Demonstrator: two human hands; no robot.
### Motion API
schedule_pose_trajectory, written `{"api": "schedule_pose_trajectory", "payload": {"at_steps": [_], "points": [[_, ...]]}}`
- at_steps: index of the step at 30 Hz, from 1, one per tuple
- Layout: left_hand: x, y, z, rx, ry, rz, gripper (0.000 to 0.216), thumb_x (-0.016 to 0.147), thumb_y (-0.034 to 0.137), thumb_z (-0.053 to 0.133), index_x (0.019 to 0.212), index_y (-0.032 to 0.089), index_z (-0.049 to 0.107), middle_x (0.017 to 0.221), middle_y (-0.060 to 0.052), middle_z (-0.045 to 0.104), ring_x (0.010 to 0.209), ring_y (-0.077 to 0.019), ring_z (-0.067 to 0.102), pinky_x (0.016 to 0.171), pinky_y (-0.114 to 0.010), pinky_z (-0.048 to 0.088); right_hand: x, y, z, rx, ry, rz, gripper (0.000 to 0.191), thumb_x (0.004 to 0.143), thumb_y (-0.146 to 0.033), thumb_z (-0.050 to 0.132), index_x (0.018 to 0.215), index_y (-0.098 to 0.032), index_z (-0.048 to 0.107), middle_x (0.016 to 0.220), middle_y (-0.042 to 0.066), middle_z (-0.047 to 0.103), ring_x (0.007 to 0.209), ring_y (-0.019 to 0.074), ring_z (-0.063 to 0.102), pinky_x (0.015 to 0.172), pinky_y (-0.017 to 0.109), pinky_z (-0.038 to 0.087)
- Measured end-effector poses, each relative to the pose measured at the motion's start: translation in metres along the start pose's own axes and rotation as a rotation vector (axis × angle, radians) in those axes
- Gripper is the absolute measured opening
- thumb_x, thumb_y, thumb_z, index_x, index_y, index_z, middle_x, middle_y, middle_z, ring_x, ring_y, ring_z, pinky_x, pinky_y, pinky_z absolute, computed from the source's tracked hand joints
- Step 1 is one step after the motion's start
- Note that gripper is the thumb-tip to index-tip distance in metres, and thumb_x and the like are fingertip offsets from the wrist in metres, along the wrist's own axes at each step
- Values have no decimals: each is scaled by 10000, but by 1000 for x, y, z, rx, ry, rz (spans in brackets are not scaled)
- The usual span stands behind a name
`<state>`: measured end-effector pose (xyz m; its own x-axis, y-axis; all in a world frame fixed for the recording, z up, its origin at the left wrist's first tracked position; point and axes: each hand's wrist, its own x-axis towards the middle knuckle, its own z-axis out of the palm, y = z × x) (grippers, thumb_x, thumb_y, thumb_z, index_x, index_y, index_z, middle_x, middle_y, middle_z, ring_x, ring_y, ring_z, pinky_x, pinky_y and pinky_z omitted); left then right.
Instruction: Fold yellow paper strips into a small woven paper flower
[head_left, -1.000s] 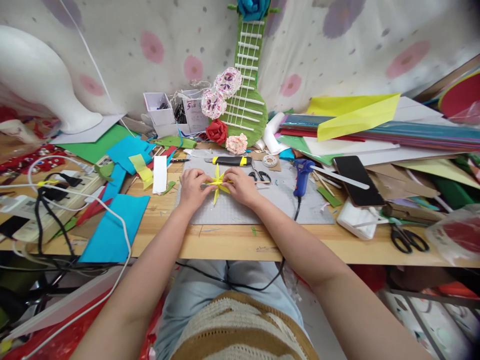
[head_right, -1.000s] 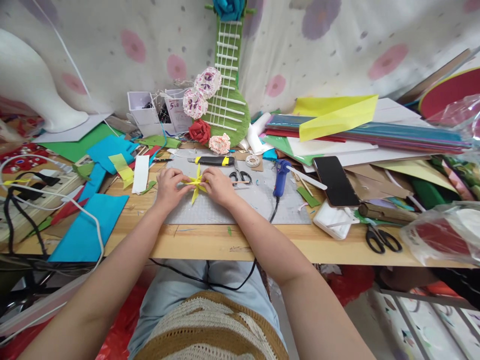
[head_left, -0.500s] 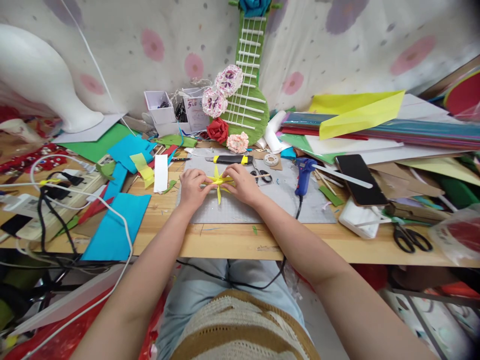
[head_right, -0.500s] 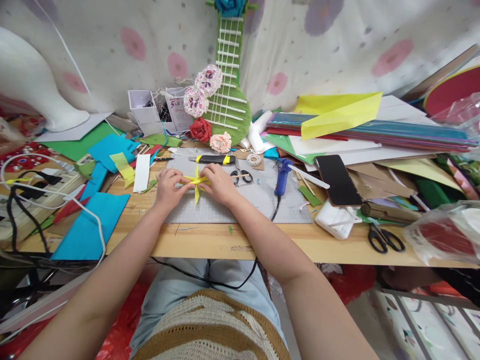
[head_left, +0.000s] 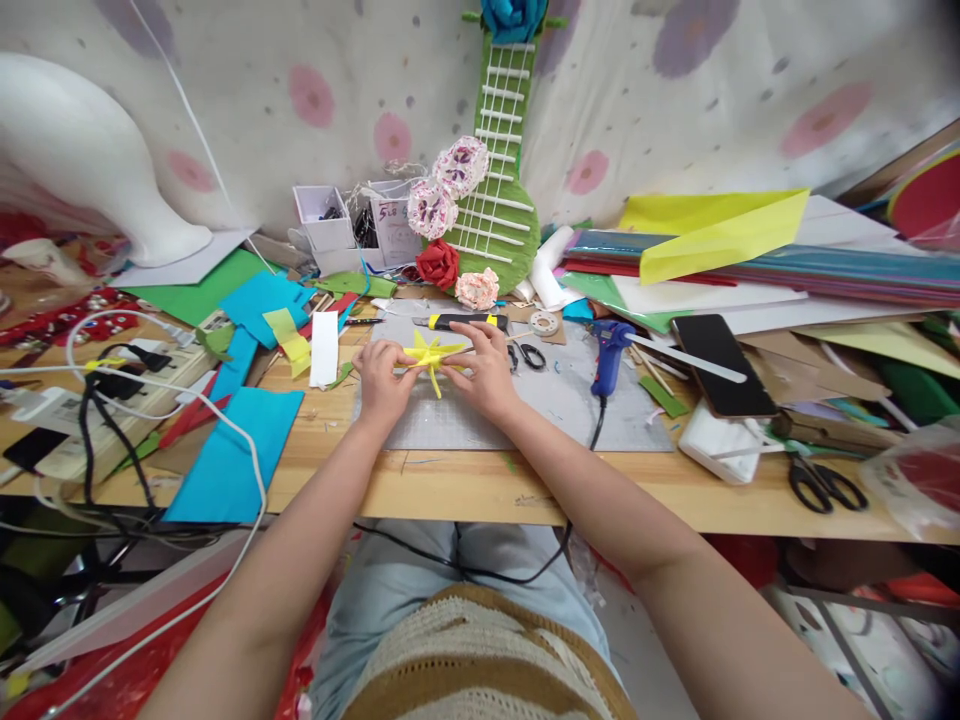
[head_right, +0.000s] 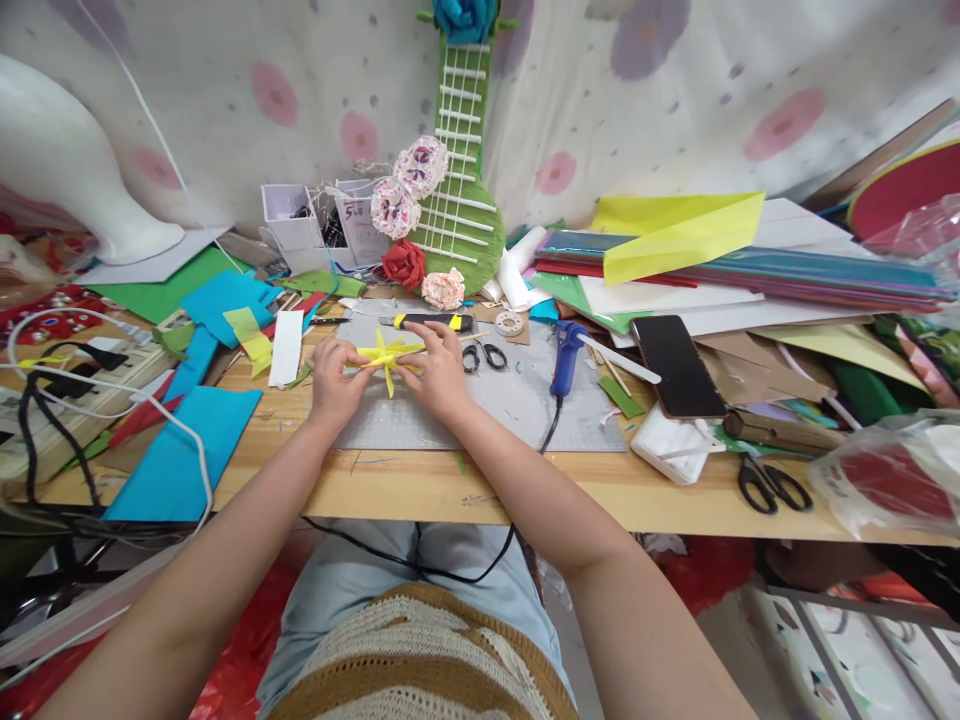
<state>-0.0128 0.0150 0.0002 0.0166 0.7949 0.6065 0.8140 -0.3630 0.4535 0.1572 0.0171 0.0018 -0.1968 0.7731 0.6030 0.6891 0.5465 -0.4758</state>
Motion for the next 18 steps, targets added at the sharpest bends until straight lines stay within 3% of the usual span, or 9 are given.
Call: {"api": "schedule_pose_trajectory", "payload": {"at_steps": [9, 18], "points": [[-2, 2, 3, 71, 92, 17, 204, 773, 377, 591, 694, 211, 503, 829, -43, 588, 893, -225, 506, 877, -385, 285, 1, -10, 2, -21, 97, 31, 125, 766, -361, 624, 733, -274, 708, 1221, 10, 526, 1245, 274, 286, 1042, 516, 217], [-4, 9, 2, 11, -29, 63, 184, 740, 343, 636, 757, 222, 498, 847, -8, 649, 884, -197, 556, 953, -398, 260, 2, -8, 5, -58, 127, 45, 108, 765, -294, 603, 709, -271, 693, 1134, 29, 534, 1212, 271, 313, 1023, 499, 253]]}}
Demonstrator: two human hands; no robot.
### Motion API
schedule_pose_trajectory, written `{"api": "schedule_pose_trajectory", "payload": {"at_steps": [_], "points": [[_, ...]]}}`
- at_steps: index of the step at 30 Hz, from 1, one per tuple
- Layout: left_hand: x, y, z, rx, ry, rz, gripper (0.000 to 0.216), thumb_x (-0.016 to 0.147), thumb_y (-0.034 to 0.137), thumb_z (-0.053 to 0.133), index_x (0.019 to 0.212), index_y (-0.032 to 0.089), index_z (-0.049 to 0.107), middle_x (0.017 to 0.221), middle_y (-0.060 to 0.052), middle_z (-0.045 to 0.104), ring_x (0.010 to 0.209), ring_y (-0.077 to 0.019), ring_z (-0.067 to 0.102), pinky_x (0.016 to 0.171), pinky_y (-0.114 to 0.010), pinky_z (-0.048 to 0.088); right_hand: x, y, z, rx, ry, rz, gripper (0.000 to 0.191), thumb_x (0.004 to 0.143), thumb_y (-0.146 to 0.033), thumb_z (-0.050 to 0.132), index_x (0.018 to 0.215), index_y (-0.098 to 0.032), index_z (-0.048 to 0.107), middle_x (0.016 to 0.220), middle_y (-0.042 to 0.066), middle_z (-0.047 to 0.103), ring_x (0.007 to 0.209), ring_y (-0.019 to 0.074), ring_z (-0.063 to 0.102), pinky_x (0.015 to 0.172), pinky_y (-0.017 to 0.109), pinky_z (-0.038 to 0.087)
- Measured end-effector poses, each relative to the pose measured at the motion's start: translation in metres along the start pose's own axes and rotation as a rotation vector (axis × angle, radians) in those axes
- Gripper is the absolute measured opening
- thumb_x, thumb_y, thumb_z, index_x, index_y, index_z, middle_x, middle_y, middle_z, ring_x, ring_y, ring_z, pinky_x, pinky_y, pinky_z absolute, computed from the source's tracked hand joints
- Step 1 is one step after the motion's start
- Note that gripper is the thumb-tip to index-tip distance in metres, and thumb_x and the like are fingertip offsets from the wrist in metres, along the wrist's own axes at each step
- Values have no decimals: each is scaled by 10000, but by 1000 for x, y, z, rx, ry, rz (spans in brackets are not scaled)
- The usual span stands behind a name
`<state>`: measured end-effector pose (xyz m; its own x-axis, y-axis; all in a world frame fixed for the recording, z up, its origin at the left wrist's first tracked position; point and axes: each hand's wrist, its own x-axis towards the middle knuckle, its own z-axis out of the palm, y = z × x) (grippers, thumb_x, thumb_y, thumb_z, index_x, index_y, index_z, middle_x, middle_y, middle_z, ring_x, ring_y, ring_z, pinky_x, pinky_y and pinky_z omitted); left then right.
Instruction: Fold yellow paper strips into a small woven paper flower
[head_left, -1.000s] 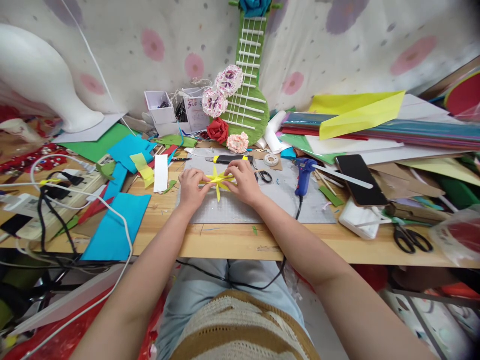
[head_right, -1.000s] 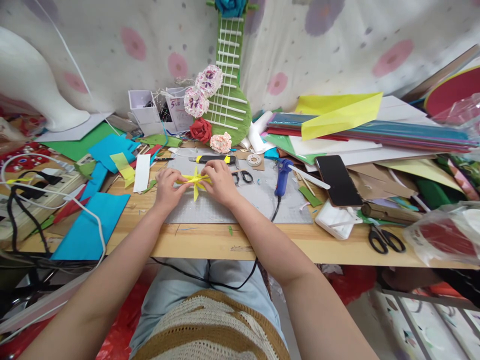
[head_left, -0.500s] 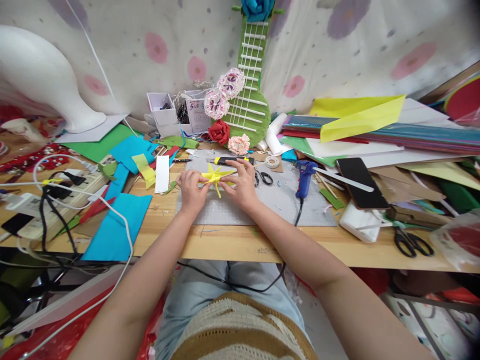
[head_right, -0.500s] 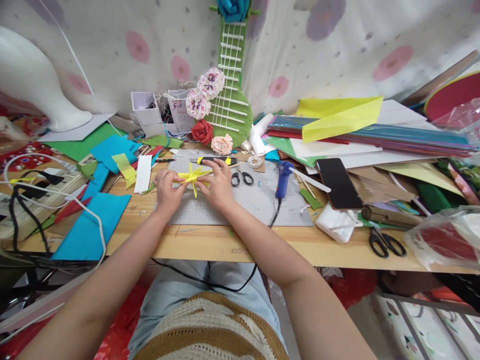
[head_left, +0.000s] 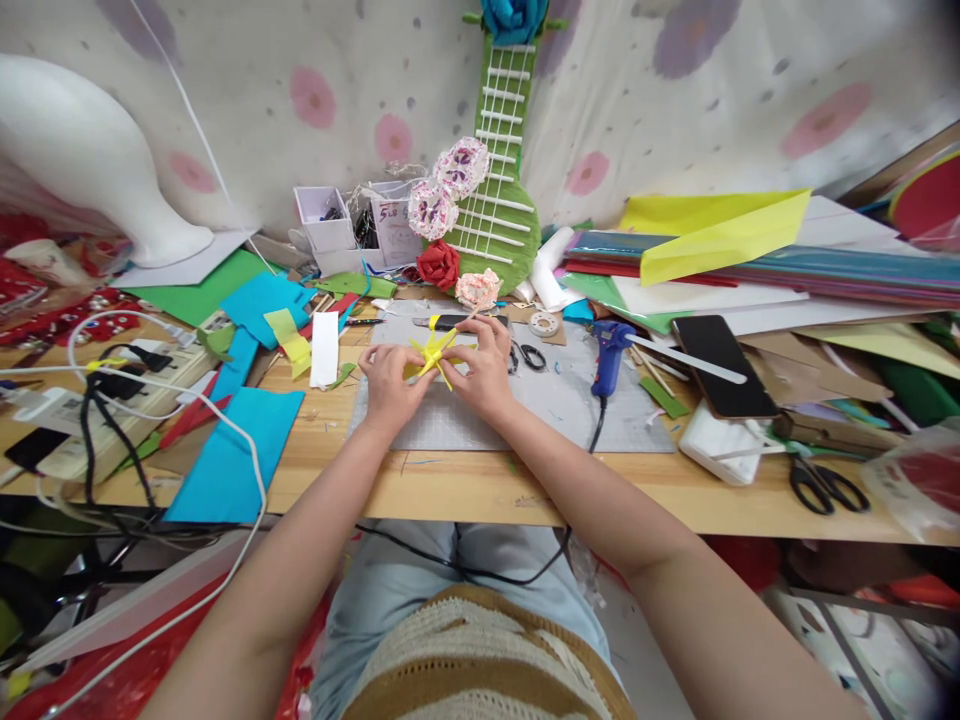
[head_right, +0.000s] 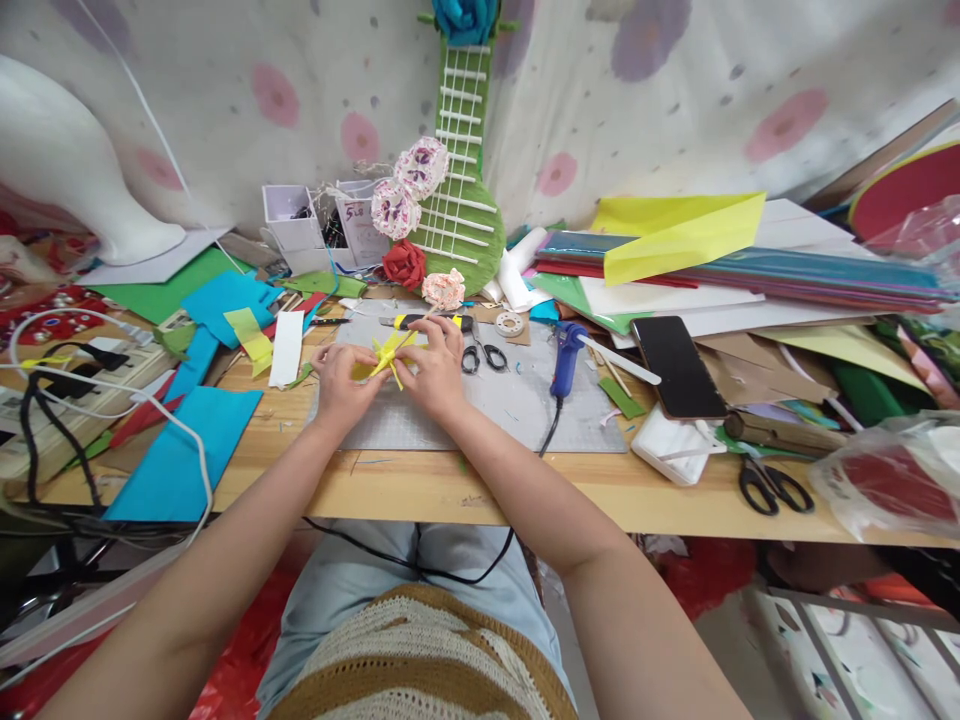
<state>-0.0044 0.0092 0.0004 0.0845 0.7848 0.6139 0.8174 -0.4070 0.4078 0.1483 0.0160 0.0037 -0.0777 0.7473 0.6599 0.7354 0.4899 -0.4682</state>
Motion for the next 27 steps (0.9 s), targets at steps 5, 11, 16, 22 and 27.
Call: {"api": "schedule_pose_trajectory", "payload": {"at_steps": [5, 11, 16, 22, 27], "points": [[-1, 0, -1, -68, -22, -67, 182, 721, 334, 657, 759, 220, 521, 814, 3, 640, 846, -175, 558, 936, -373, 301, 1, 2, -1, -23, -20, -24, 90, 748, -275, 619, 701, -254, 693, 1118, 30, 541, 1176, 263, 338, 1010, 468, 277], [-1, -6, -2, -139, 19, -212, 147, 729, 279, 651, 692, 217, 523, 748, 12, 622, 829, -169, 540, 874, -349, 356, 3, 4, -2, -4, -77, 26, 107, 748, -244, 607, 682, -242, 692, 1097, 42, 552, 1142, 263, 353, 1001, 477, 267], [-1, -5, -2, -151, 24, -227, 154, 714, 269, 668, 676, 212, 530, 738, 10, 619, 836, -173, 536, 873, -353, 365, 2, 2, 2, 23, -63, 32, 89, 751, -296, 629, 726, -250, 701, 1106, 34, 551, 1121, 246, 367, 991, 443, 293], [-1, -4, 0, -194, 31, -237, 157, 683, 244, 698, 663, 211, 545, 729, 19, 619, 859, -173, 531, 895, -350, 355, 3, 0, 5, 53, -48, 123, 70, 724, -280, 674, 686, -227, 698, 1036, 39, 576, 1060, 237, 395, 966, 426, 317], [0, -6, 0, -243, 41, -253, 159, 667, 230, 710, 644, 214, 554, 714, 28, 628, 808, -165, 539, 891, -352, 356, 4, 2, 4, 64, -57, 97, 57, 729, -234, 657, 685, -222, 691, 1032, 45, 566, 1060, 240, 384, 959, 425, 310]]}}
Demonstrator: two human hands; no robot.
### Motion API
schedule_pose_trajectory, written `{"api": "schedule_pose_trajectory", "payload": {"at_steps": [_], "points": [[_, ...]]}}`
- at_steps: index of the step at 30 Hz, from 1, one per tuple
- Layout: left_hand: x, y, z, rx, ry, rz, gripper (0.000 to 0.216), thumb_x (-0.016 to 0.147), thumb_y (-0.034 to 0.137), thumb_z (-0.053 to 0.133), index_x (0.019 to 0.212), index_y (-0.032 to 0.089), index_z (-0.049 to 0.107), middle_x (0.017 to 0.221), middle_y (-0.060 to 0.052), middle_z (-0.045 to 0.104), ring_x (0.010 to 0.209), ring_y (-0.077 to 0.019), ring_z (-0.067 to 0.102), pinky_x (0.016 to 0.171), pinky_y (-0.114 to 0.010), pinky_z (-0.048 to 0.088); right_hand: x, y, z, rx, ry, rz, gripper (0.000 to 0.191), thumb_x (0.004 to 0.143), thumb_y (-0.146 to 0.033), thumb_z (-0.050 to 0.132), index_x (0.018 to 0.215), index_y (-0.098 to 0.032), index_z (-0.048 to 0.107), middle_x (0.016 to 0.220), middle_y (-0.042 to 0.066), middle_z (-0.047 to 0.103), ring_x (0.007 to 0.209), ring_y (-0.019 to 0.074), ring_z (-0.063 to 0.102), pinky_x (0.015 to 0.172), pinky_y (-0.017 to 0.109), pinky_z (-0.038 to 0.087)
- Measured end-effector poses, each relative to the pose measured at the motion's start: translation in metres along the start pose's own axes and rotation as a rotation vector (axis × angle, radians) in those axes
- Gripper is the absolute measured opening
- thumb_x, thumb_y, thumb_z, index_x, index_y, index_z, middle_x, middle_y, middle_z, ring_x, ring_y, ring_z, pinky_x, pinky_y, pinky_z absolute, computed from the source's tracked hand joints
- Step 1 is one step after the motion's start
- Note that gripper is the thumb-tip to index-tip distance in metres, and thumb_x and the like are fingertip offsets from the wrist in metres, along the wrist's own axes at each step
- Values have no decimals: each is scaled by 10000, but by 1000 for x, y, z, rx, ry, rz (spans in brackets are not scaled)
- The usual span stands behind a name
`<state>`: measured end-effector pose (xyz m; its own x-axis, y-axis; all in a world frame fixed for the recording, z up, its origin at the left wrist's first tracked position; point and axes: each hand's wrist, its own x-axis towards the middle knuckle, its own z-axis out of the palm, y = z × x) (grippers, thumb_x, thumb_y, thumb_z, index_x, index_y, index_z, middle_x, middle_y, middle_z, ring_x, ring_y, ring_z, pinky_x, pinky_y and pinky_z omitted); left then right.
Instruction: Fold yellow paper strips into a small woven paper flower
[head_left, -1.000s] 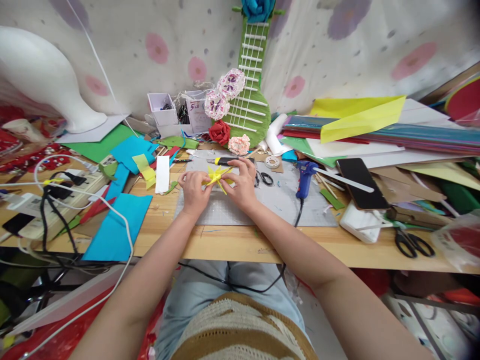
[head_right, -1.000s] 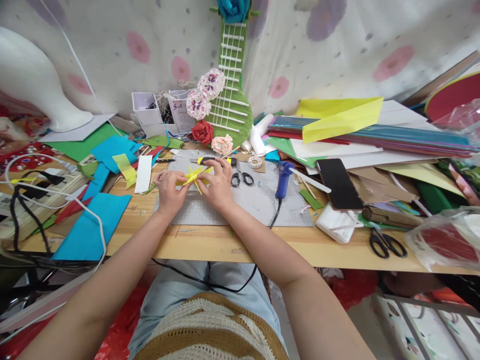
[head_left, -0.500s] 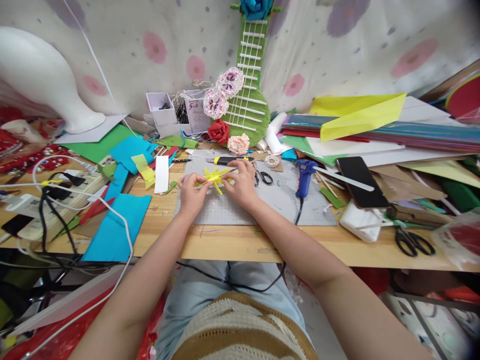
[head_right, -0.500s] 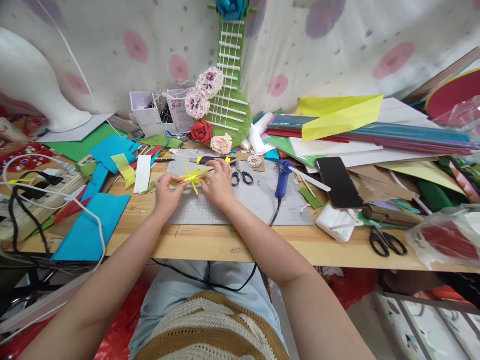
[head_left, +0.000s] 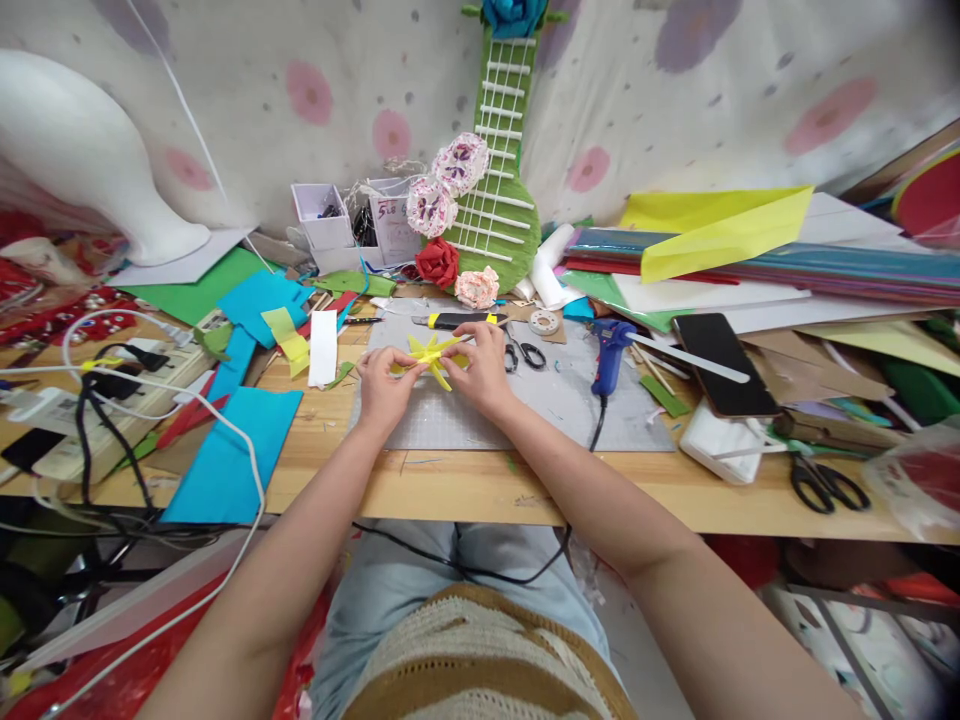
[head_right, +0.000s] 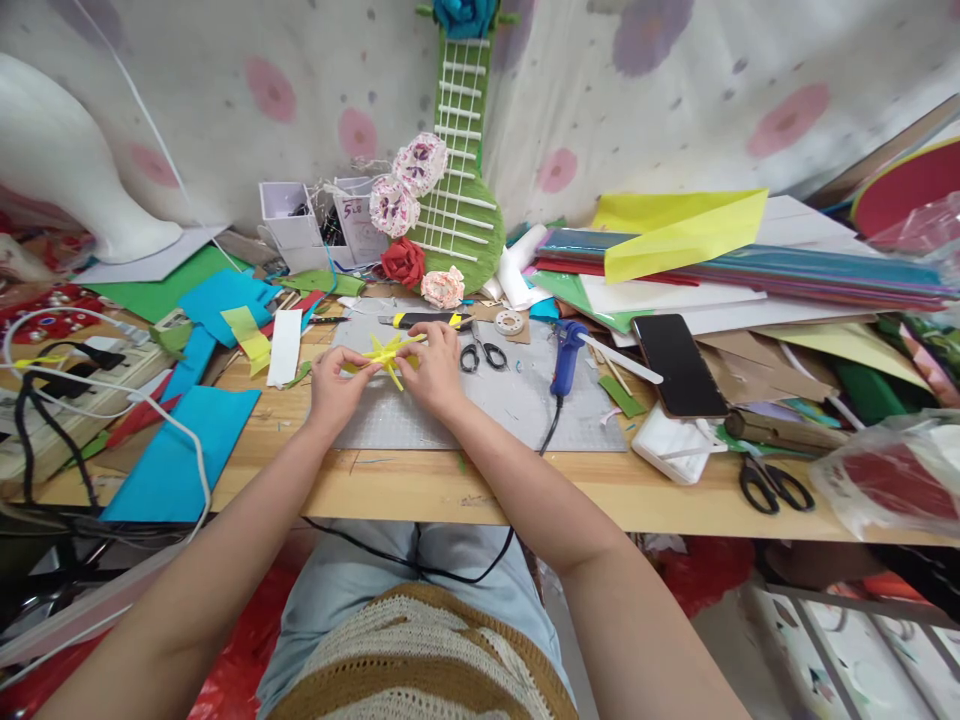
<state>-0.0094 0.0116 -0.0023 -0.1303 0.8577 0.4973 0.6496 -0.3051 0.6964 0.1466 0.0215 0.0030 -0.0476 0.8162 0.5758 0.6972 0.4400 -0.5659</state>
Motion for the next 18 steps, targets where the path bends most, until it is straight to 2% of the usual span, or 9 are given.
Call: {"api": "schedule_pose_trajectory", "payload": {"at_steps": [9, 14, 18], "points": [[1, -4, -2, 2, -5, -18, 158, 658, 245, 718, 634, 214, 565, 695, 29, 630, 812, -172, 539, 874, -356, 357, 0, 4, -8, -59, -45, -68, 89, 764, -241, 616, 700, -220, 675, 1034, 59, 554, 1054, 251, 385, 923, 440, 303], [-1, -3, -2, 47, -10, 77, 153, 677, 257, 709, 645, 214, 566, 703, 29, 634, 814, -168, 543, 902, -366, 330, -4, -5, -5, -88, -38, -110, 172, 755, -364, 630, 691, -207, 659, 1040, 72, 538, 1079, 260, 368, 960, 446, 275], [-1, -1, -2, 70, -15, 121, 154, 694, 256, 698, 648, 212, 557, 708, 33, 636, 779, -156, 555, 909, -368, 317, -4, -6, -3, -103, -25, -122, 115, 751, -292, 622, 681, -206, 653, 1027, 66, 543, 1053, 248, 391, 943, 427, 303]]}}
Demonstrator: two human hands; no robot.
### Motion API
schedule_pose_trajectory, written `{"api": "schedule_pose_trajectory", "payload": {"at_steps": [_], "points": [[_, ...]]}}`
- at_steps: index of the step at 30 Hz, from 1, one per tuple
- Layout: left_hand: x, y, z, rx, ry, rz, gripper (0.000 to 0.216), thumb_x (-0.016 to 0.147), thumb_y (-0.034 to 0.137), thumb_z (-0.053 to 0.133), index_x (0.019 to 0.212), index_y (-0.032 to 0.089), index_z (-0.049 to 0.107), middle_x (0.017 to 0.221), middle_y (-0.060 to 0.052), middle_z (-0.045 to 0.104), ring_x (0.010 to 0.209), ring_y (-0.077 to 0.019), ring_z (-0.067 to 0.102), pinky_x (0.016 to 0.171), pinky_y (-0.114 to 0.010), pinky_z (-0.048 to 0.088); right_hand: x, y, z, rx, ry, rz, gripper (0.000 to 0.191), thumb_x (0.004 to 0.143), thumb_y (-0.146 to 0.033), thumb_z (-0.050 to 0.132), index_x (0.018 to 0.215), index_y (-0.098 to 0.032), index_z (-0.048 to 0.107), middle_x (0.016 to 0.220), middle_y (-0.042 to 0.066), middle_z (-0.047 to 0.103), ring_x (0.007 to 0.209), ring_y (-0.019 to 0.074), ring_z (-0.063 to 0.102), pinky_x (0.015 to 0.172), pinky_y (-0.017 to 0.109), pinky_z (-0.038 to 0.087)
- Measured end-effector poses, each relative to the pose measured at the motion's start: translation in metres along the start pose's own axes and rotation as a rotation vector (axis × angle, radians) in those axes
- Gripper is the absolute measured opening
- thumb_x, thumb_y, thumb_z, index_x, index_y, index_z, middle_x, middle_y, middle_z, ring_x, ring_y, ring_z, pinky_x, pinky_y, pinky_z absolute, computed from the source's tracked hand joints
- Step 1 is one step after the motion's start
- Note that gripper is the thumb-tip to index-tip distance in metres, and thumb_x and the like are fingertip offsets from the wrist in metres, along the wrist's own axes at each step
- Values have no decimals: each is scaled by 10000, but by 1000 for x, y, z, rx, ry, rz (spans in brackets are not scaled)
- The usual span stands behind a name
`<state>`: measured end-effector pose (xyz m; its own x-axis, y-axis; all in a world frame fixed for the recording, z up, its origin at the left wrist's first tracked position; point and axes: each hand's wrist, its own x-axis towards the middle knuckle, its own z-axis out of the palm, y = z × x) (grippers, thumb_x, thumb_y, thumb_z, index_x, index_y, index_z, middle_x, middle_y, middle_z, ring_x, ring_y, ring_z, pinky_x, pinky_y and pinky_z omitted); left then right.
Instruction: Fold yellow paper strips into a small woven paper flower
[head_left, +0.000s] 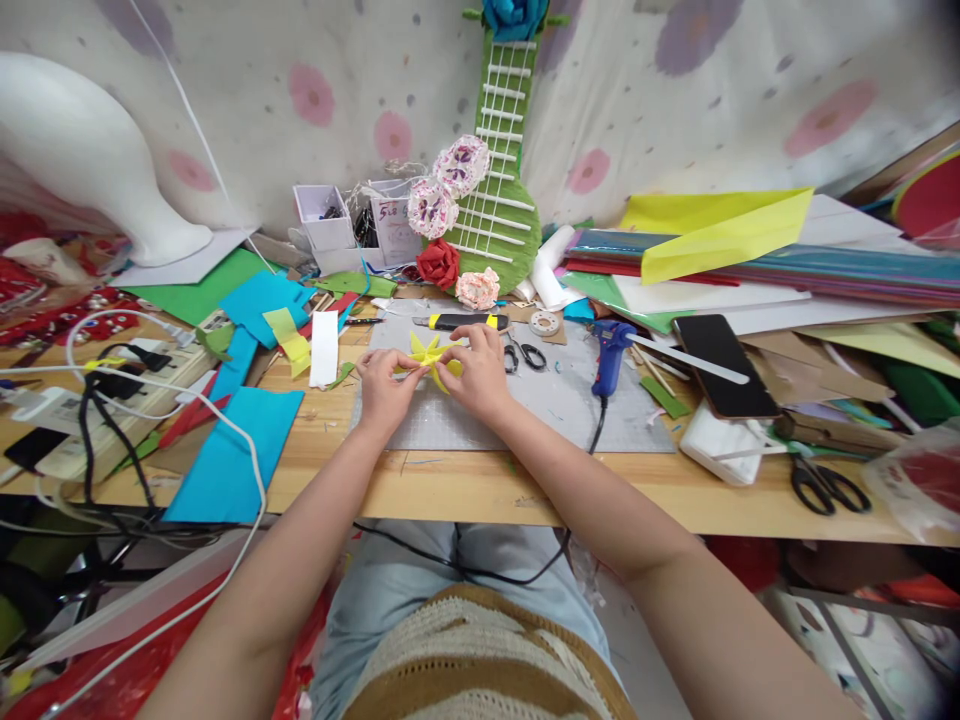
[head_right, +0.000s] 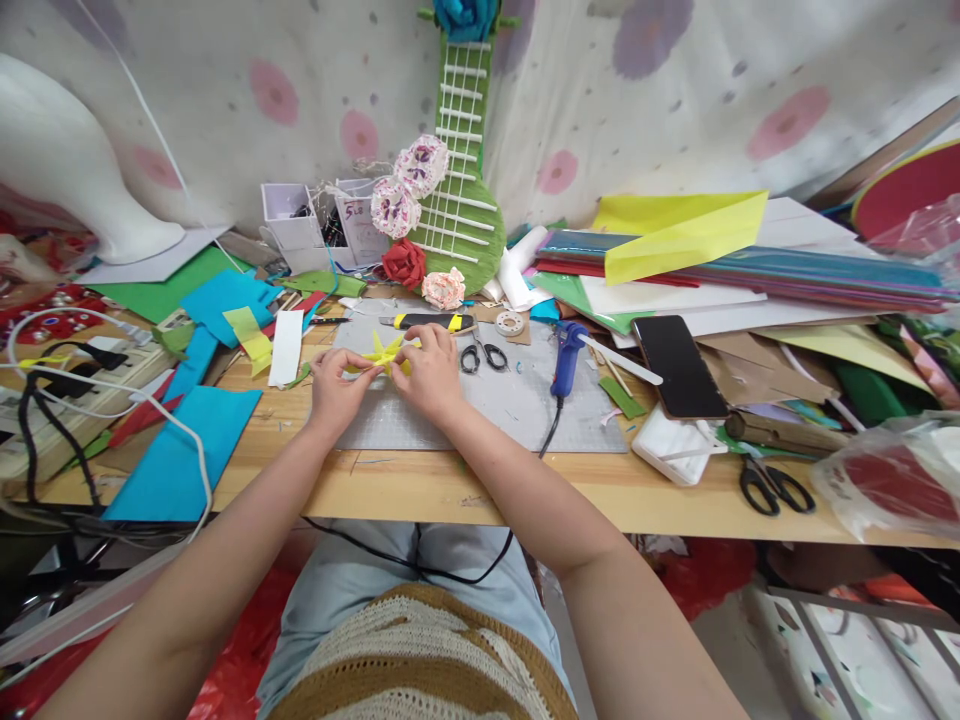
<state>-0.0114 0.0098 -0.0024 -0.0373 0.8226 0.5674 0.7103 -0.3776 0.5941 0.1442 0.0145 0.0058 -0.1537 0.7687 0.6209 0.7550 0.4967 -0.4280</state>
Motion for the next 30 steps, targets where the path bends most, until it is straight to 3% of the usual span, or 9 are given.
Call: {"api": "schedule_pose_trajectory", "payload": {"at_steps": [10, 17, 26, 30], "points": [[1, -2, 1, -18, -17, -49, 163, 663, 238, 722, 645, 217, 561, 720, 26, 638, 816, -169, 542, 908, -360, 323, 2, 5, -1, 19, 11, -22, 69, 734, -248, 626, 680, -206, 635, 1002, 56, 556, 1008, 224, 419, 914, 382, 325], [2, -5, -3, -56, -32, -91, 143, 669, 265, 713, 646, 230, 576, 714, 24, 635, 880, -182, 520, 879, -334, 349, 7, 23, -9, 40, -176, -146, 166, 802, -328, 596, 923, -216, 615, 985, 61, 569, 952, 207, 459, 829, 349, 333], [3, -7, -5, 38, -123, 66, 181, 698, 343, 691, 807, 241, 589, 820, 14, 668, 856, -176, 565, 910, -373, 292, 6, 24, -4, 29, -292, -192, 95, 840, -217, 532, 852, -187, 622, 909, 57, 586, 847, 172, 498, 719, 277, 366], [4, -6, -5, 111, -128, 98, 155, 724, 382, 661, 713, 242, 594, 780, 9, 669, 834, -187, 562, 883, -389, 284, 6, 25, -5, 49, -324, -202, 113, 850, -211, 513, 840, -183, 623, 890, 51, 591, 837, 163, 512, 715, 266, 373]]}}
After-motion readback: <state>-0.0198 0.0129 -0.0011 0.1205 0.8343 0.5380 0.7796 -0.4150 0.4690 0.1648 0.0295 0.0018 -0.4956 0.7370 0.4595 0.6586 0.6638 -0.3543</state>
